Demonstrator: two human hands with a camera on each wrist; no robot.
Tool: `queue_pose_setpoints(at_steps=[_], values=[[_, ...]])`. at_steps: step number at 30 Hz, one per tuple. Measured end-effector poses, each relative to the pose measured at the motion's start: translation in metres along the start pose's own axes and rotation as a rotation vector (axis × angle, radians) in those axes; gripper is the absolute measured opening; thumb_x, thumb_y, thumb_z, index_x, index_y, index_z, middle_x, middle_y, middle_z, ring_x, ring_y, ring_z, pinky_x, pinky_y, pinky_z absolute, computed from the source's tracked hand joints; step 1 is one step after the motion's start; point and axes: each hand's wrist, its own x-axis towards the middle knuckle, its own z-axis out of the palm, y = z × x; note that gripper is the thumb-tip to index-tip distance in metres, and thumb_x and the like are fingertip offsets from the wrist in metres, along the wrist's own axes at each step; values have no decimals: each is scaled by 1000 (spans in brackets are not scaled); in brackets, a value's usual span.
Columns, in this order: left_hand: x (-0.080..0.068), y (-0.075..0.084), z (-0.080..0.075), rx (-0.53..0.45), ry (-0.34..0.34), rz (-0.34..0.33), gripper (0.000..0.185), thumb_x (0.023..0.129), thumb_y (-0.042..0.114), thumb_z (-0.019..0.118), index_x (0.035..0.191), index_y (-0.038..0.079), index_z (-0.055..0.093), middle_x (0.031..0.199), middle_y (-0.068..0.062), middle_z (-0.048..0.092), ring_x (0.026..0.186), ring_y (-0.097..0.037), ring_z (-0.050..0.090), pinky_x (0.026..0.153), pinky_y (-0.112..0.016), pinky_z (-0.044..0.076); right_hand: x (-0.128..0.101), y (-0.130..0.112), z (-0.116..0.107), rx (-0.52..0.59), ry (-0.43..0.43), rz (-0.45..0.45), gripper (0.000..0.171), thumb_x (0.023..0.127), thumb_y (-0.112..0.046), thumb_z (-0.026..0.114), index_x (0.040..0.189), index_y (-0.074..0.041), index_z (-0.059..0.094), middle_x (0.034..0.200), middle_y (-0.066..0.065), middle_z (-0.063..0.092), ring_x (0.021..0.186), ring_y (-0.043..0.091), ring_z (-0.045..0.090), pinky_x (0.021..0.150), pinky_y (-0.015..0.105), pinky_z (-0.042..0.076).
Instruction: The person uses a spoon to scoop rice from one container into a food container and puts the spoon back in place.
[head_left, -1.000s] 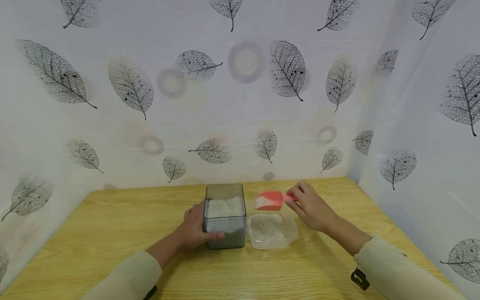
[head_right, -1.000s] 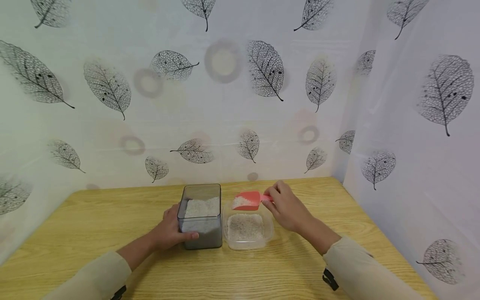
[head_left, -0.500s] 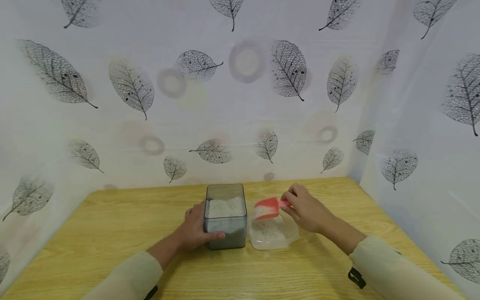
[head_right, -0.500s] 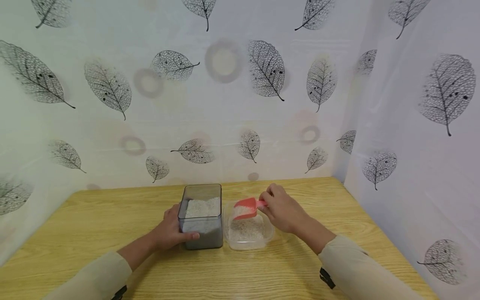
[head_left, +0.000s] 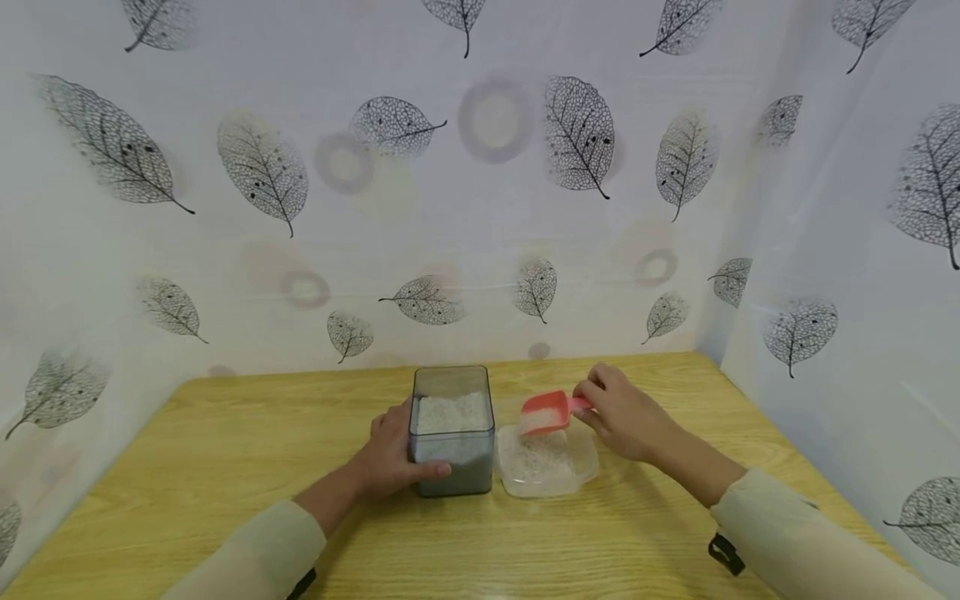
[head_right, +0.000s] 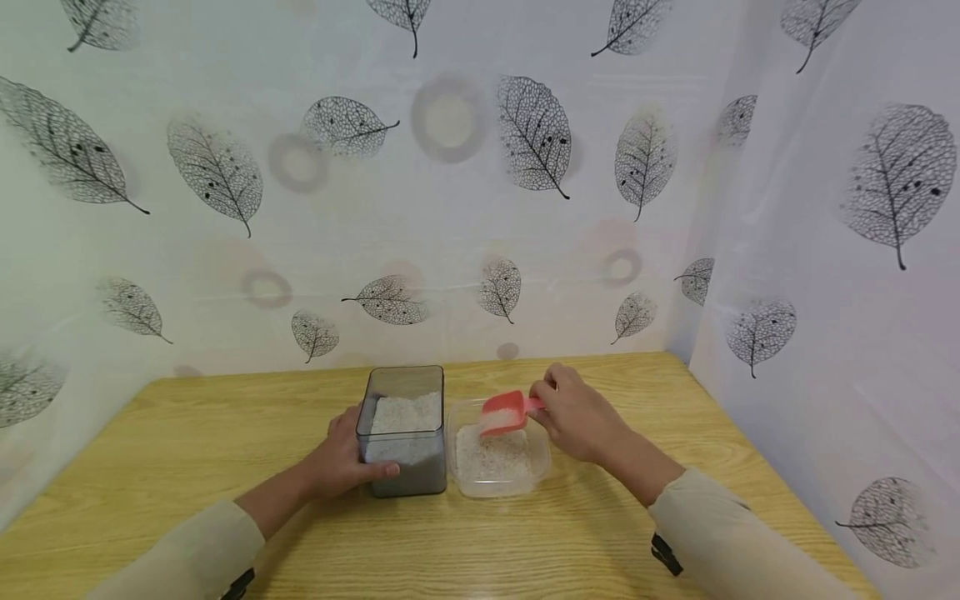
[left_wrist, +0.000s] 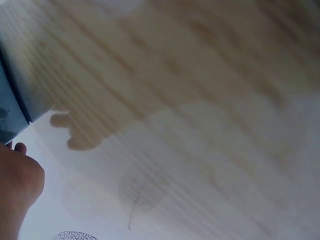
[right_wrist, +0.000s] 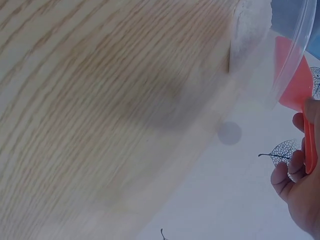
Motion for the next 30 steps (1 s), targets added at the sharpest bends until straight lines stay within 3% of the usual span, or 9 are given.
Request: queue_pose_setpoints(at_steps=[10,14,17,22,30], values=[[0,0,-1,-15,-1,9,104,73,55,79,151,8,29,135,-7,49,125,-29,42,107,-54,16,-4,4,-2,-72,99,-109,10,91,-15,72,96,-12,65,91,0,44,80,12,39,67,27,40],[-1,0,-2,-21,2,12,106,72,55,79,152,8,27,135,-7,49,125,-29,42,108,-54,15,-4,6,-5,-114,164,-197,13,89,-15,73,96,-11,63,90,3,46,79,13,39,65,26,40],[-1,0,-2,-18,4,15,105,73,55,79,151,8,28,135,-7,49,125,-29,42,108,-54,15,-3,8,-6,-146,230,-278,14,98,-23,63,97,-9,63,91,5,47,78,15,40,66,28,40],[0,0,-2,-10,10,28,103,73,55,79,150,7,30,134,-7,50,124,-29,43,106,-55,16,2,7,-10,-181,317,-355,39,108,-35,38,99,-6,63,91,8,48,79,20,43,67,32,40],[1,-1,0,-1,8,35,105,73,57,78,151,7,28,136,-8,50,125,-30,42,106,-54,16,17,-2,-19,-177,431,-326,47,109,-38,35,101,-3,65,91,13,48,81,26,43,70,36,40]])
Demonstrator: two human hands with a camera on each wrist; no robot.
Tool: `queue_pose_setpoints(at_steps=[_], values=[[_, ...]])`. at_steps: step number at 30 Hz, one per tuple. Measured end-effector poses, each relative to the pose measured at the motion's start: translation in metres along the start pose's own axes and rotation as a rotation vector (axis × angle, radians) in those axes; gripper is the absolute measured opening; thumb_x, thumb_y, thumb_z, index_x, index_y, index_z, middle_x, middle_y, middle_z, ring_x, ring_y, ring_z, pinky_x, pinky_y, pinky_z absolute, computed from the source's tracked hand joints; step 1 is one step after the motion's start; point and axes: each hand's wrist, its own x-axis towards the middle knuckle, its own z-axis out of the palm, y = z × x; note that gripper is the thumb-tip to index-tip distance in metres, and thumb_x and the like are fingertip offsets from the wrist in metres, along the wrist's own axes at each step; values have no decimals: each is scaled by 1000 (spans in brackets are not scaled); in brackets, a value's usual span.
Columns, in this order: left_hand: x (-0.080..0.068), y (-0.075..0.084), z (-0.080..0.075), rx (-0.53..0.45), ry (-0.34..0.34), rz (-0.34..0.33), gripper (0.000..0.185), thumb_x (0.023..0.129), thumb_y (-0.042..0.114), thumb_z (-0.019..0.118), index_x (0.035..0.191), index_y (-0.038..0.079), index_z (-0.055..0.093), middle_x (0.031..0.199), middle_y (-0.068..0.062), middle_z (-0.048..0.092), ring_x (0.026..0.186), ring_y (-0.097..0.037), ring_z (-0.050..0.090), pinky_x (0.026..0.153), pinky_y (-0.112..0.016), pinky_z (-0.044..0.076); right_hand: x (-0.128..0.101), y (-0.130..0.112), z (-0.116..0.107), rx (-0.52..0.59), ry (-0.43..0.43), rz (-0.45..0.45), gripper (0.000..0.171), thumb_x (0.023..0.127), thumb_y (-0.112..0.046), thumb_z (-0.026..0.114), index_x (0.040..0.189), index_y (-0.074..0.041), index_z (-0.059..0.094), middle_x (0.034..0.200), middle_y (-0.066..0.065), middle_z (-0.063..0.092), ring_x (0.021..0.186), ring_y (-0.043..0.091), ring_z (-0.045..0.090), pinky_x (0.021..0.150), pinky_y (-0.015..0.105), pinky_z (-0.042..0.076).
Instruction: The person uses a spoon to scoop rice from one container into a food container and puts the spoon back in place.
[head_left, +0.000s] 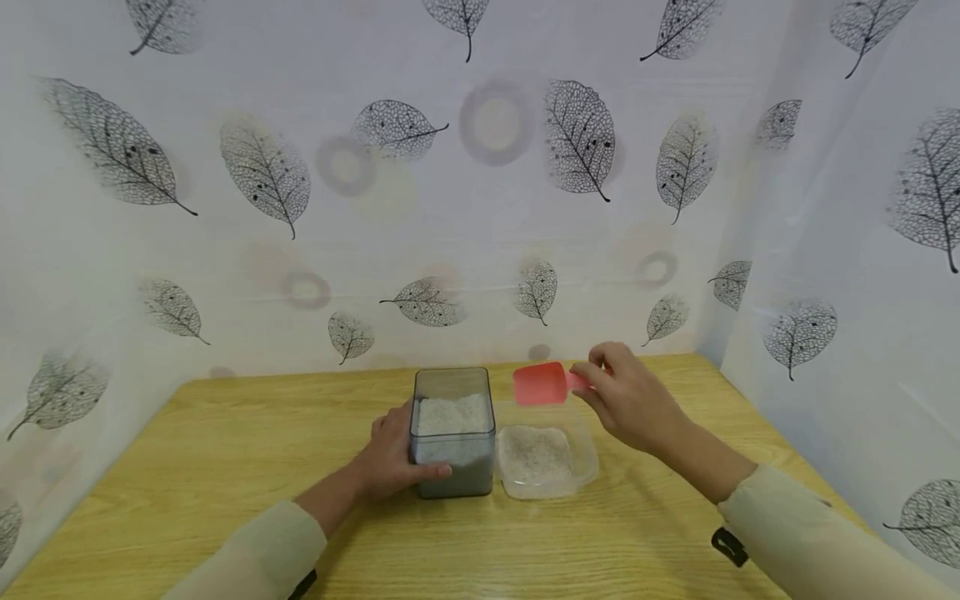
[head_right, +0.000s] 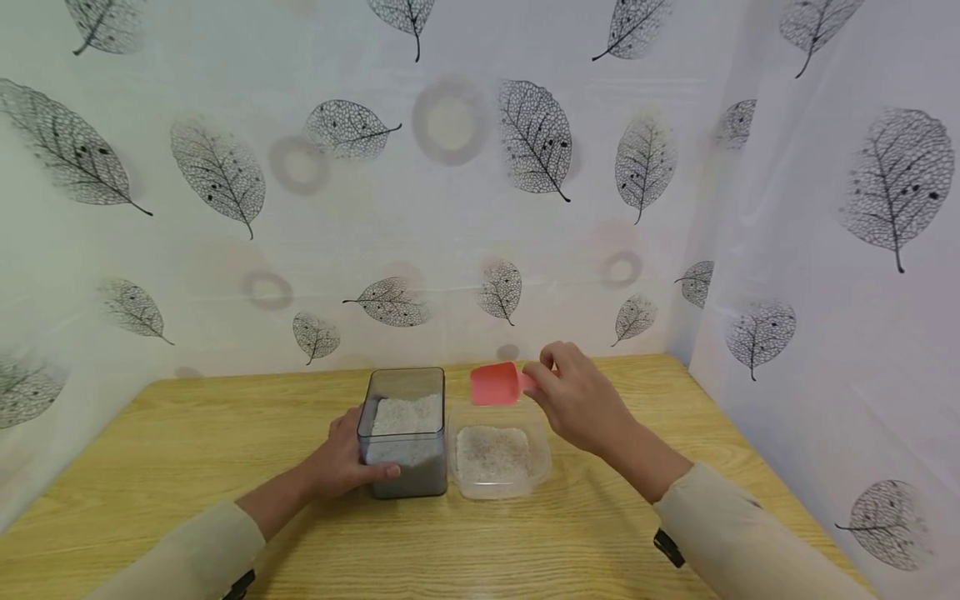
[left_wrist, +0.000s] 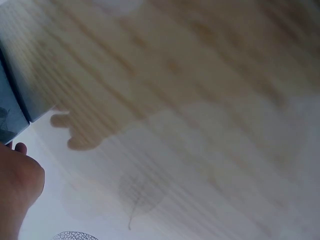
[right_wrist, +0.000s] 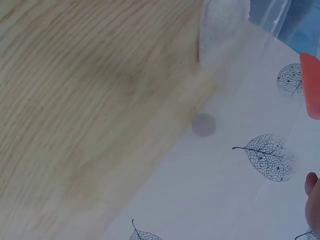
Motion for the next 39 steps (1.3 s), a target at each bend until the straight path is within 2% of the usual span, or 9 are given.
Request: queue_pose_setpoints(at_steps=[5,11,14,19,21,31,39], values=[[1,0,0,4,8,1,103,72,57,79,150,9,31,134,-7,51,123,-28,43,106,-53,17,18,-5,0,33,32,39,48,108,-39,35,103,-2,66,93,15,49,83,27,43,74,39,39],[1,0,1,2,12,-11,99,71,57,79,147,12,33,133,-5,51,123,-28,43,105,-54,18,42,-16,1,53,21,16,50,108,-40,33,105,-3,66,94,14,48,84,28,42,75,38,39],[1,0,1,6,15,-8,97,72,57,79,146,14,34,133,-3,51,123,-27,43,105,-53,18,57,-20,0,85,-31,-10,46,107,-39,35,105,-5,66,94,12,48,84,26,42,76,37,38],[1,3,0,0,18,-4,93,71,57,79,143,16,36,131,-1,52,123,-26,43,104,-53,18,80,-30,-2,143,-176,-49,20,100,-27,59,105,-9,65,95,8,49,85,23,43,78,37,38],[0,4,-1,-8,17,-8,92,71,57,80,142,15,37,130,0,52,124,-26,42,104,-53,19,87,-34,-1,144,-218,-62,16,96,-24,65,105,-11,65,95,7,51,84,23,44,78,37,39],[3,2,0,6,-3,-23,91,73,58,78,142,16,36,132,3,51,124,-22,42,103,-51,19,103,-52,1,48,-378,-96,12,97,-30,62,102,-21,68,99,1,50,89,19,42,77,33,35],[2,1,0,11,-6,-29,91,73,59,78,142,18,37,131,5,52,123,-20,42,103,-51,20,108,-68,7,-37,-459,-189,15,99,-34,59,104,-23,68,102,0,51,92,18,42,80,33,38]])
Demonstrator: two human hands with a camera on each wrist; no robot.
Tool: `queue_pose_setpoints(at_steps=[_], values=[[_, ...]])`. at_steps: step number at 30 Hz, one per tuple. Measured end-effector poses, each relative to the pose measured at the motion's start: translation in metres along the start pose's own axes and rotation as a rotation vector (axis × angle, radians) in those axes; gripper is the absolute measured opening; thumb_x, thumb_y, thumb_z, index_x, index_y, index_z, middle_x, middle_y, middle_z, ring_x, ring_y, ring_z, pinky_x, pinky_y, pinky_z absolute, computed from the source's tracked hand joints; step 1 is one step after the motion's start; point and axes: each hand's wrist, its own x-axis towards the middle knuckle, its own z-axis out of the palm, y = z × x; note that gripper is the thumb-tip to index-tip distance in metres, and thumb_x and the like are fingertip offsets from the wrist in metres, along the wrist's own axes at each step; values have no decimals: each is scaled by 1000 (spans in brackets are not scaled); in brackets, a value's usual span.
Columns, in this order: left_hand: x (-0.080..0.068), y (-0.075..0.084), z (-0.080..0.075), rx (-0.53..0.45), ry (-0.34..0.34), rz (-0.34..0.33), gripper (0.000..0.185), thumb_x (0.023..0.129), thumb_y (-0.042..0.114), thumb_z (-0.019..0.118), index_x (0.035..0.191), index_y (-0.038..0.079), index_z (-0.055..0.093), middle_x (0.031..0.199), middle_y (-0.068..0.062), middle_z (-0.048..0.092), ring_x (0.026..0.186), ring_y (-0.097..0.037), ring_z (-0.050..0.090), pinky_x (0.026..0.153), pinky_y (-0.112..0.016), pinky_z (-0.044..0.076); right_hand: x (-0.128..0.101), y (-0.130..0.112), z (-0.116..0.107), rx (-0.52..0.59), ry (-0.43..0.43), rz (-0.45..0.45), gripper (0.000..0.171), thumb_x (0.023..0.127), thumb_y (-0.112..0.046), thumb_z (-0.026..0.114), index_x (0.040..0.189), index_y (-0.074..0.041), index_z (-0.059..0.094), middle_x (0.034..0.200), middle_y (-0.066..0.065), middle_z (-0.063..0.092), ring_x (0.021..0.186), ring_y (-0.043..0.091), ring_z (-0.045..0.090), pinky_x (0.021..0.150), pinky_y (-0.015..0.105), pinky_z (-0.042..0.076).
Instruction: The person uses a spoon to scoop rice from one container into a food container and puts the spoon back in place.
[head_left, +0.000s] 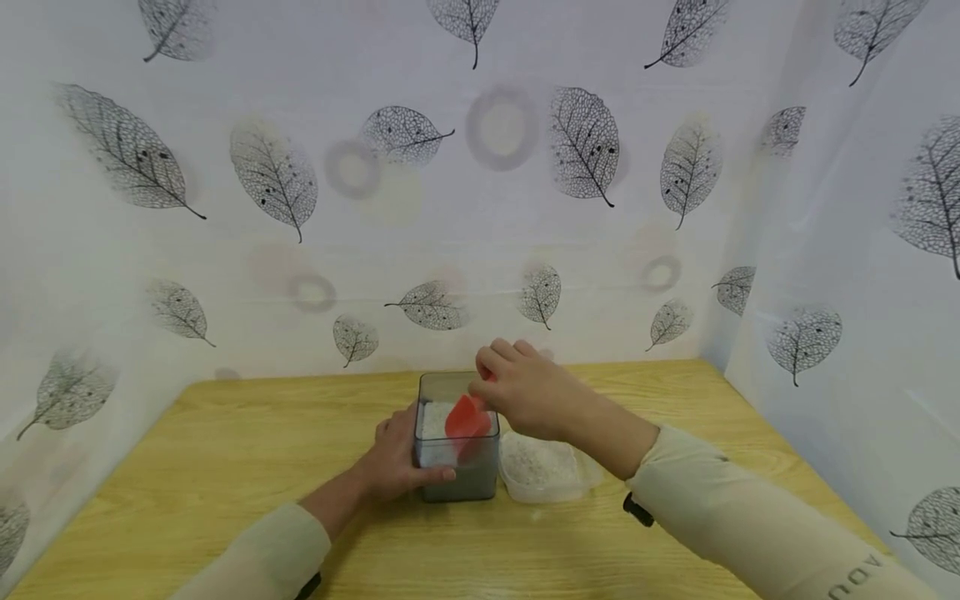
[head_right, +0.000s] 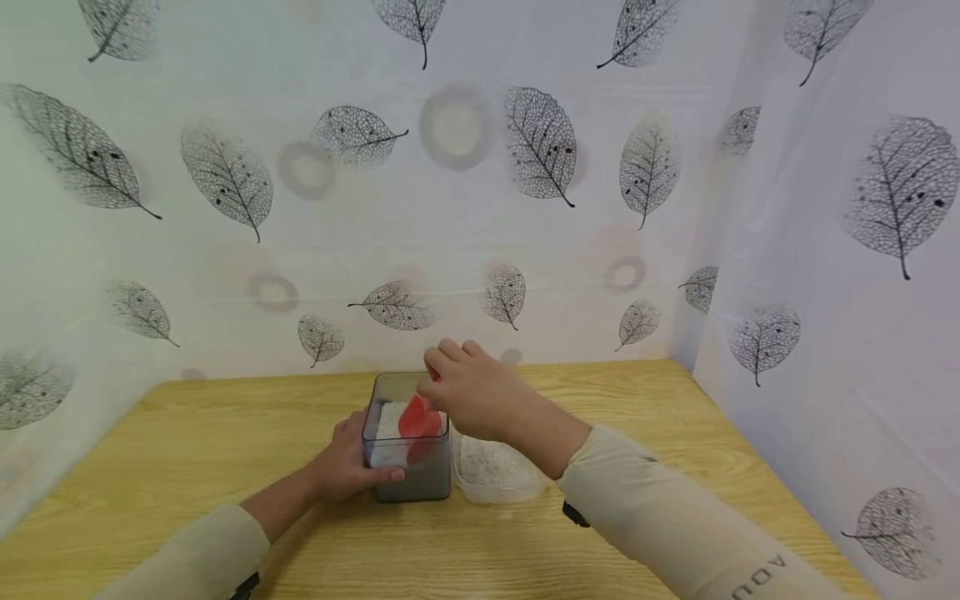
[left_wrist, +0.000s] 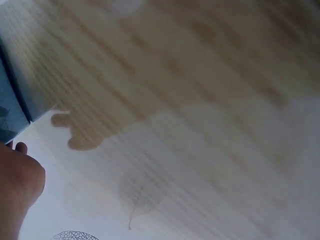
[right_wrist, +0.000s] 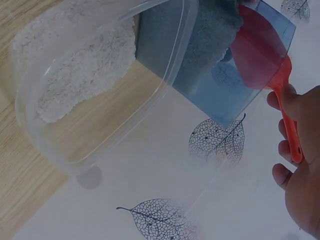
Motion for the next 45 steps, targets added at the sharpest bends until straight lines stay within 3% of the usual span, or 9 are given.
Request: queue_pose_setpoints(at_steps=[5,9,16,21,29,38,45], values=[[-2,2,-1,-5,5,-2,89,73,58,79,141,17,38,130,4,52,122,-21,42,104,-52,21,4,-10,6,26,-27,28,11,96,-31,64,101,-22,68,100,-1,51,90,17,42,78,31,38],[-3,3,-2,-2,4,-7,88,73,58,79,141,18,37,132,4,52,123,-22,42,105,-54,21,2,-19,15,127,-41,97,11,95,-26,67,103,-19,68,102,-1,54,90,17,43,77,30,40],[-2,5,-3,-12,-9,-9,91,74,59,78,144,20,35,136,4,50,125,-21,40,106,-53,19,-3,-26,22,279,28,213,13,97,-25,64,101,-13,68,95,0,49,88,17,40,80,30,38],[-2,3,-3,1,8,18,90,74,58,78,143,17,37,134,3,51,125,-23,42,104,-53,21,-5,-30,25,359,65,301,14,97,-22,64,104,-10,69,98,2,52,92,19,42,83,33,40],[-2,2,-1,9,16,15,89,73,59,78,141,19,37,133,2,52,125,-24,43,103,-53,21,-11,-37,33,428,155,431,12,97,-21,64,104,-12,68,103,5,55,94,22,43,82,35,40],[-1,3,1,25,-10,-26,97,74,61,76,147,18,31,139,-1,48,131,-27,39,108,-55,18,-17,-41,35,461,214,515,13,96,-21,65,105,-12,68,102,5,55,96,22,44,83,37,41],[-3,4,-1,13,6,-13,94,74,58,78,145,17,33,137,-2,50,129,-27,41,108,-57,20,-21,-43,37,504,213,578,18,97,-23,64,108,-9,68,103,6,54,101,25,45,85,40,43]])
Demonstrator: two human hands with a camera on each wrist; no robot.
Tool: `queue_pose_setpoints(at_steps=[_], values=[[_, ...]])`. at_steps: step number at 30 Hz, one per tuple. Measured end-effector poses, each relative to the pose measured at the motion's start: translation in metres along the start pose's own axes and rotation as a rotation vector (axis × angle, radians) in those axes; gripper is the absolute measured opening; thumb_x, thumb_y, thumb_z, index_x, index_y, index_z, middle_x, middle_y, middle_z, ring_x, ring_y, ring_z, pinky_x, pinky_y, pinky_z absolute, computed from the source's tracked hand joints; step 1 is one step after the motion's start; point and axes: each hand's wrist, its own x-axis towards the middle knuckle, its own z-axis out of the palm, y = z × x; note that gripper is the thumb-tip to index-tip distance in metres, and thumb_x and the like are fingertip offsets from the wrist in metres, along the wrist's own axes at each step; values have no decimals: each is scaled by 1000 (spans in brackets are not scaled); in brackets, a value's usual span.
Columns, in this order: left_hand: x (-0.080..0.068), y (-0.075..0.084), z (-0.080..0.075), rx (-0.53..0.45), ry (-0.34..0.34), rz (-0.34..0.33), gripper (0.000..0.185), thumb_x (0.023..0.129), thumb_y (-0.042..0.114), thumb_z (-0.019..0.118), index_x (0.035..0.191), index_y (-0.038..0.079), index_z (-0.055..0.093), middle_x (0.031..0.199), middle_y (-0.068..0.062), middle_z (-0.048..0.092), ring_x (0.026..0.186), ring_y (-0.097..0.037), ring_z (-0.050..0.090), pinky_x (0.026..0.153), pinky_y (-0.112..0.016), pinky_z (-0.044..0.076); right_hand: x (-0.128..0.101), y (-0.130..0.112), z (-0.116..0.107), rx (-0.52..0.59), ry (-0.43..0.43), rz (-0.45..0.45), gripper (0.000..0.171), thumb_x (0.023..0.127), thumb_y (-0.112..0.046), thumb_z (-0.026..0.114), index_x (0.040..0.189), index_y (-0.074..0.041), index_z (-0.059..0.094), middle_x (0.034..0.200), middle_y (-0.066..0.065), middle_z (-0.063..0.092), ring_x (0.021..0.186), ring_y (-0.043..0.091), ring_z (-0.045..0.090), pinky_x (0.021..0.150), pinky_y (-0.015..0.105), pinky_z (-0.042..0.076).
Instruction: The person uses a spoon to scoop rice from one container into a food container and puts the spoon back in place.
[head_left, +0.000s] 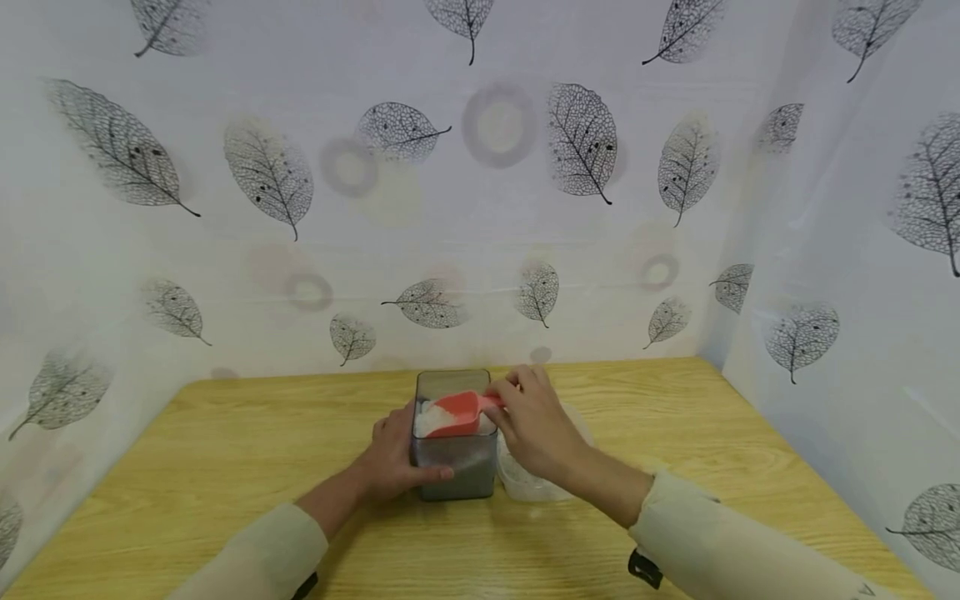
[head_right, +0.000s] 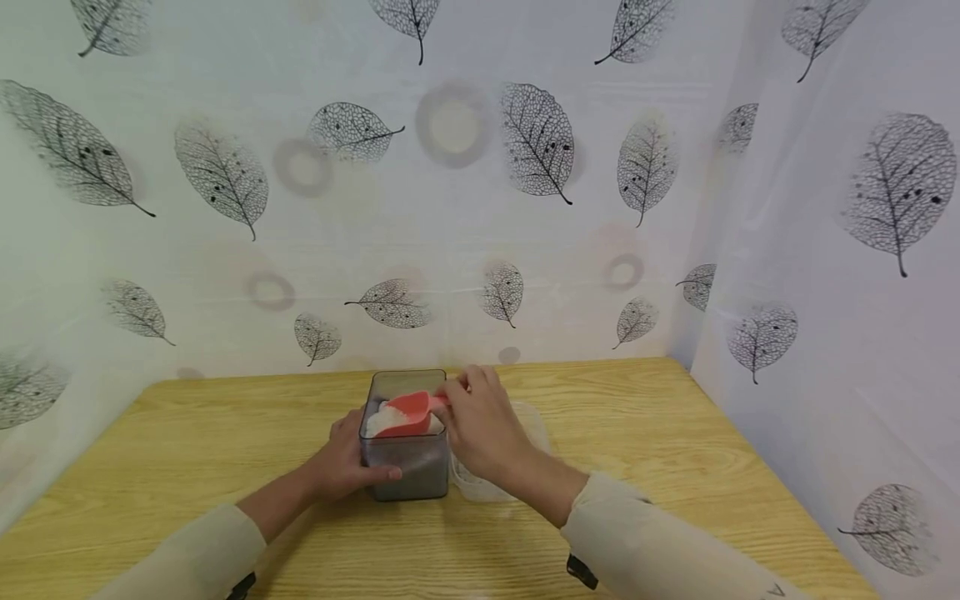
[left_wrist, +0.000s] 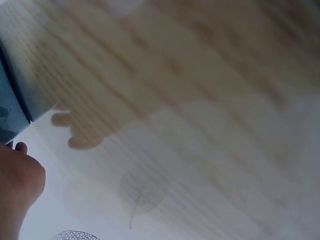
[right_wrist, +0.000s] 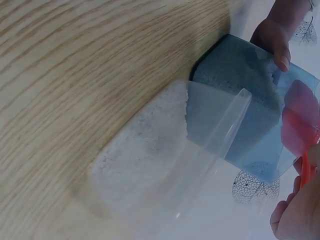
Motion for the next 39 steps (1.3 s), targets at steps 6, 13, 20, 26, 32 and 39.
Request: queue_pose_setpoints(at_steps=[6,13,20,26,32,39], values=[[-1,0,-1,-9,-3,-13,96,73,57,79,146,17,32,135,-2,50,128,-27,41,109,-55,18,-2,6,-4,31,60,-2,20,98,-23,61,109,-7,68,102,6,56,97,24,45,82,38,42],[0,0,-2,-22,-3,-5,94,73,56,79,145,18,33,134,-2,51,128,-27,42,108,-56,19,1,15,-16,68,117,-32,18,99,-20,60,109,-6,67,98,5,52,90,21,39,77,35,36],[1,-1,-1,-22,4,6,99,72,56,80,147,14,32,132,-2,51,126,-27,42,106,-55,20,1,26,-29,84,137,28,19,99,-19,61,110,-6,66,105,10,54,94,25,40,79,38,36],[1,-1,1,-22,6,11,99,71,56,79,147,11,33,131,-4,52,125,-28,43,106,-55,20,-6,41,-40,79,147,59,22,99,-17,61,115,-3,67,101,11,53,90,25,38,77,38,33],[1,-3,2,-9,8,4,102,71,57,79,149,13,31,132,-5,52,125,-28,43,107,-54,19,-18,61,-48,69,147,108,22,99,-15,60,113,0,66,103,13,53,91,27,39,78,39,34],[1,-4,2,-19,14,17,103,70,57,79,149,10,32,132,-5,52,124,-28,44,107,-54,20,-40,87,-54,37,151,122,20,99,-14,60,111,1,67,100,13,53,95,30,43,80,42,35]])
